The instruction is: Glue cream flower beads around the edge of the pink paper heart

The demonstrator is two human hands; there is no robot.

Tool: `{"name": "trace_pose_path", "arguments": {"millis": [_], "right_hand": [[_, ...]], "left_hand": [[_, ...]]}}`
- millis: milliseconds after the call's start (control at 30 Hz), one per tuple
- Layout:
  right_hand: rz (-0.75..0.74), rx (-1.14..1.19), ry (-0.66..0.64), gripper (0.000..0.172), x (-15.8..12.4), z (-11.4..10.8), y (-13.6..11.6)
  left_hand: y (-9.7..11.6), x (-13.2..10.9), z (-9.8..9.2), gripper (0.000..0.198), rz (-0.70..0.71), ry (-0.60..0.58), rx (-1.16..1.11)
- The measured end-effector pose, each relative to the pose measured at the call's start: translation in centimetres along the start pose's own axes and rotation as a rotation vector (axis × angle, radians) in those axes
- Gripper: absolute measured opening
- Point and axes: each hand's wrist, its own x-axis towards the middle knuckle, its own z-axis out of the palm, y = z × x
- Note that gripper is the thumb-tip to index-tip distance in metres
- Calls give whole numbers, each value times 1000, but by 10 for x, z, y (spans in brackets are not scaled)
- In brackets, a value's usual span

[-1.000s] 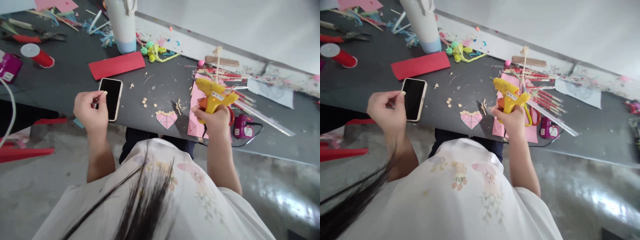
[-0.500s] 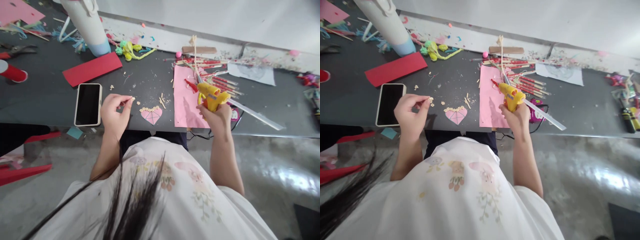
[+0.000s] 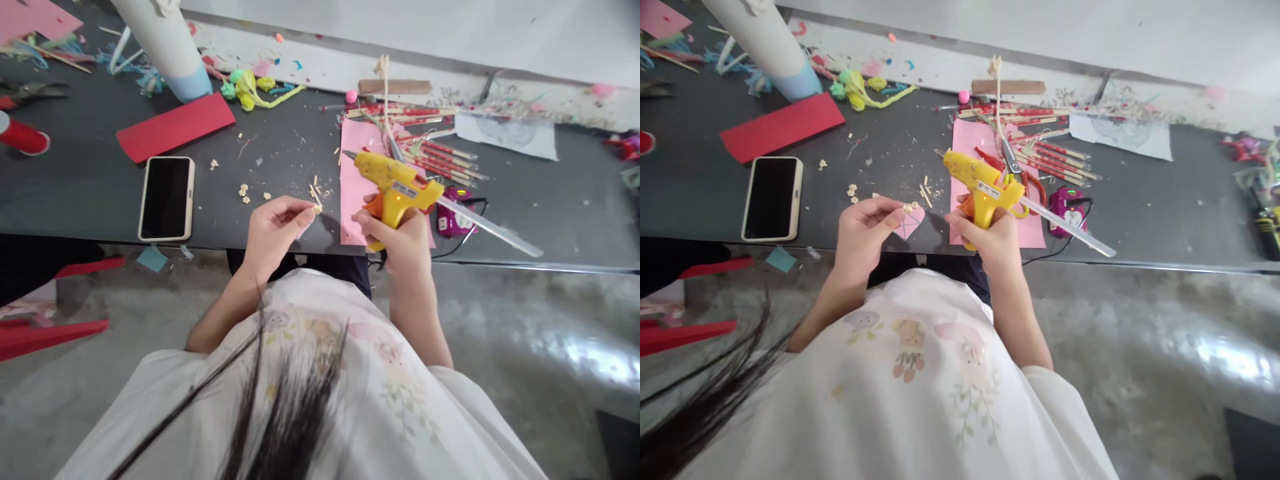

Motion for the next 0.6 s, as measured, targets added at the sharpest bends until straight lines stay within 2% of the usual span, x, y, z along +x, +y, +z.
{"name": "trace_pose_path", "arguments": {"millis": [67,200,333,467,600], "right_hand": [[-9,26,-60,36,-2,7,1],[14,56,-147,38,-6,15,-2],[5,74,-173,40,-10,17,-6],[-39,101,-171,38,-12,16,-5],[-70,67,-152,39,-15,15,-5]], "left_hand": [[4,-5,4,17,87,-15,71],[10,-13,8,10,354,42,271],[11,-18,10,8,490,47,332],[9,-21,10,16,538,23,296],[10,-24,10,17,477,10,288]]}}
